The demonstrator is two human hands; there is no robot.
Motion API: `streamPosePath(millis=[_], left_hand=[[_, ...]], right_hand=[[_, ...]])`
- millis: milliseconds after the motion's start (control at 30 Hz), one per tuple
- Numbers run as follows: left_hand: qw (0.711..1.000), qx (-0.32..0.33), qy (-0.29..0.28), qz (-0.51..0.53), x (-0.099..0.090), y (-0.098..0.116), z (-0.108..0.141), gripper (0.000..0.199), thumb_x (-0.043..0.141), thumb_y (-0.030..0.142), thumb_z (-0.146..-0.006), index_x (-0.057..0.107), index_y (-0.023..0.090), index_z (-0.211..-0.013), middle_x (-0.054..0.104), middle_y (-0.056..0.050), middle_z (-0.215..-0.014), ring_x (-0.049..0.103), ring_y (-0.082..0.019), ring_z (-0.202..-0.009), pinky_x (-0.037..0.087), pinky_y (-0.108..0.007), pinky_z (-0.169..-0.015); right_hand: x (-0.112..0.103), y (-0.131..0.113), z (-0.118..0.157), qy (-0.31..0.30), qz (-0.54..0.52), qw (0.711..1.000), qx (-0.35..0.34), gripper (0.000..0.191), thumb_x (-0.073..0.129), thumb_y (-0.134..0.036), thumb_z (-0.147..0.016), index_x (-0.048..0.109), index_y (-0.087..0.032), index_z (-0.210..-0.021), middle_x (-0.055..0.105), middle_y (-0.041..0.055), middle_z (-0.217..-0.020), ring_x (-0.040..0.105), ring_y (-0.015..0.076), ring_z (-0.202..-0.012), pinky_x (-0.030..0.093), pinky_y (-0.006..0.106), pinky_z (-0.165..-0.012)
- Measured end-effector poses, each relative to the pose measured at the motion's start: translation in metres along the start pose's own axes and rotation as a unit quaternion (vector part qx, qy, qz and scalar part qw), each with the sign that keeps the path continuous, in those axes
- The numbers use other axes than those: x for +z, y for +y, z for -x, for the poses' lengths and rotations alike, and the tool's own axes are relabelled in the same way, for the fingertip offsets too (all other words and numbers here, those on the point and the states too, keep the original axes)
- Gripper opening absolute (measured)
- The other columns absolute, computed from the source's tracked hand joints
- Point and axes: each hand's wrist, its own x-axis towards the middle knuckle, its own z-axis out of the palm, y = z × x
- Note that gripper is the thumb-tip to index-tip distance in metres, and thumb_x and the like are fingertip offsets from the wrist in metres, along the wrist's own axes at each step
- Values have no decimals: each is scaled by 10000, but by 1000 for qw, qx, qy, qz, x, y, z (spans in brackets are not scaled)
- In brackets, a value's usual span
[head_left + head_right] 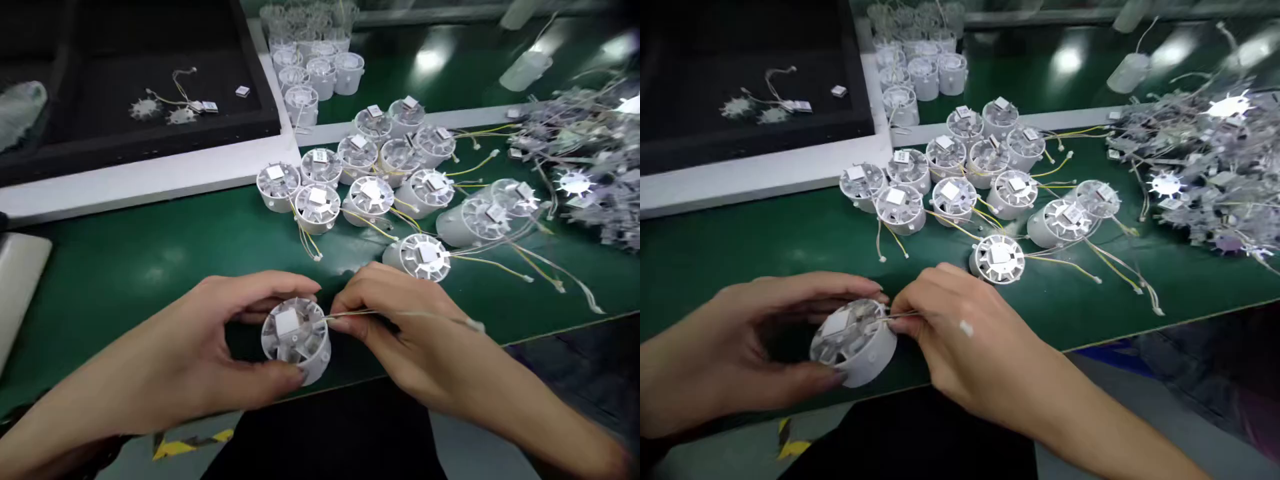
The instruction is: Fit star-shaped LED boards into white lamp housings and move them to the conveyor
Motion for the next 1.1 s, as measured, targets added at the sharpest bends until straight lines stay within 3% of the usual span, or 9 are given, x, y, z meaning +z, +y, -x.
streamPosePath(millis=[133,233,400,533,633,733,900,1000,1100], left_hand=[[999,-12,-16,31,-2,3,7,573,890,283,-910,663,475,-1401,797,116,-1240,801,-125,-1060,626,-94,-870],[999,7,-15,29,-1,4,8,586,886,250,-908,649,459,-1402,793,103,-1228,797,-128,-1052,636,-104,-865],[998,39,-29,-42,0,0,7,581,829,289,-947,592,468,-1447,750,60,-1380,809,-178,-1047,621,-87,-613],[997,56,-25,-55,-1,-1,7,552,810,297,-949,619,466,-1438,755,49,-1394,821,-203,-1022,599,-94,-536],[998,58,-20,-21,0,1,5,543,830,259,-937,635,460,-1403,764,63,-1364,818,-183,-1027,605,-82,-587],[998,55,-9,11,0,2,4,513,850,238,-926,655,426,-1362,778,66,-1317,805,-175,-1093,644,-105,-743],[994,100,13,-45,-4,0,4,436,846,285,-956,695,443,-1333,771,84,-1350,786,-165,-1188,624,-139,-947],[990,122,20,-69,-7,-2,6,391,841,306,-969,726,429,-1321,763,66,-1384,792,-184,-1193,627,-145,-933],[986,133,6,-101,-11,-7,11,464,831,309,-968,681,455,-1382,727,69,-1456,799,-194,-1185,640,-140,-880]], right_hand=[[1,0,0,-6,21,1000,-18,204,560,-103,-1075,717,-146,-953,675,27,-881,601,150,-815,443,279,-705],[-5,-1,-1,-14,-32,999,0,194,609,-110,-1068,726,-170,-925,700,-2,-850,622,124,-783,458,247,-698],[-12,-2,-5,-40,-143,982,113,164,759,-142,-999,766,-237,-866,767,-91,-811,661,67,-692,462,186,-632],[-6,-1,-6,-14,-118,989,89,149,742,-125,-1009,765,-217,-894,776,-75,-853,676,65,-738,467,178,-658],[-3,2,-4,3,-58,998,8,157,700,-77,-1012,735,-181,-900,737,-44,-840,628,76,-735,452,193,-663],[-5,3,-2,21,-22,999,-45,170,659,-74,-1036,725,-155,-902,703,-14,-819,612,101,-748,462,215,-672],[-7,1,-3,44,-104,994,-10,27,793,-184,-1010,770,-188,-1024,808,-26,-961,734,102,-893,540,197,-792],[-4,-4,-1,78,-123,989,21,120,751,-132,-1014,749,-210,-923,804,-61,-886,734,73,-813,540,176,-762],[-7,-8,5,50,-84,994,57,168,715,-122,-1022,737,-230,-895,794,-77,-841,726,64,-749,535,169,-704]])
